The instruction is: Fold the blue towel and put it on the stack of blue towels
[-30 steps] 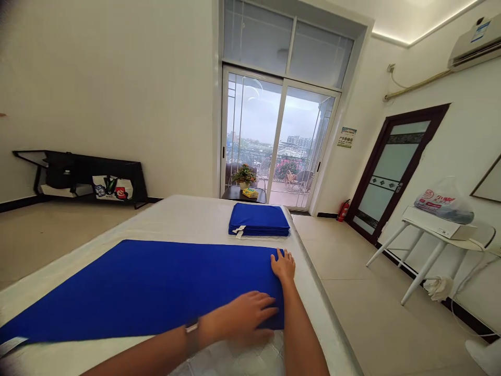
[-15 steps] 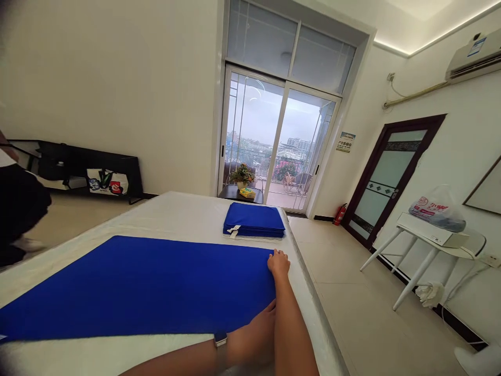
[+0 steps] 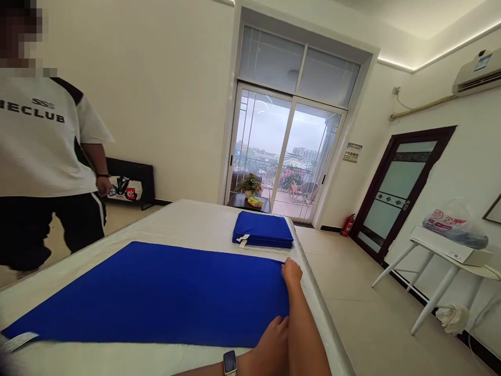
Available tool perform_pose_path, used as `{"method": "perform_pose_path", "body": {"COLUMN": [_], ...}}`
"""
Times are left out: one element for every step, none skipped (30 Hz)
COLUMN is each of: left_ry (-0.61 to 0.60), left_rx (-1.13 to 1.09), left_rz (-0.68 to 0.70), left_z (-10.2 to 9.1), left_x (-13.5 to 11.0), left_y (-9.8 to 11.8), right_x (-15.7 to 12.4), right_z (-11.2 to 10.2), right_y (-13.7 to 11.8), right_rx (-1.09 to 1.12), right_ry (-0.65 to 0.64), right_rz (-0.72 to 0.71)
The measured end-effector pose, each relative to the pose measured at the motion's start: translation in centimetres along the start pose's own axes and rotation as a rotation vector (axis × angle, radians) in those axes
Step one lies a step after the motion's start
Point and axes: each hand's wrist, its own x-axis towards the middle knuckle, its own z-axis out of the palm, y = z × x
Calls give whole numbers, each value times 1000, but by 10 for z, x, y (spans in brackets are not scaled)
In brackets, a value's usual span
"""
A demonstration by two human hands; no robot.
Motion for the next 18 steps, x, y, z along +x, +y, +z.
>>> {"method": "perform_pose_path", "body": {"left_ry": [6,12,17,21,26,31,27,18,11,2,-4,-12,-23,-37,-49,-53,-43,-28], "left_rx": [31,55,73,86,92,93,86,72,55,34,9,-24,-68,-125,-201,-292,-390,-488], "left_rz": [-2,15,28,32,30,25,21,17,13,3,-24,-65,-118,-181,-249,-308,-357,-395], "left_z": [1,2,3,3,3,2,2,1,0,-1,-3,-6,-10,-13,-17,-22,-25,-29], "left_x": [0,0,-1,-1,-2,-2,-3,-3,-3,-3,-3,-2,-2,-1,0,1,2,2], "left_y": [0,0,0,0,0,0,0,0,0,0,1,3,5,7,10,13,15,17], "right_x": [1,3,4,6,8,10,12,15,17,20,22,25,27,30,32,34,36,38], "right_z": [-1,-1,-1,-2,-2,-2,-2,-2,-2,-3,-3,-4,-4,-5,-6,-6,-7,-7], "right_y": [3,5,8,10,13,15,18,21,23,26,30,33,37,41,45,48,52,55], "right_rx": [-1,-1,0,1,3,5,8,10,12,16,20,27,34,42,51,58,66,73], "right_ry": [-4,-9,-13,-18,-22,-24,-24,-22,-20,-18,-17,-18,-19,-19,-18,-19,-21,-25], "right_rz": [-1,-1,0,2,4,7,12,18,22,23,20,12,0,-13,-25,-33,-38,-42]}}
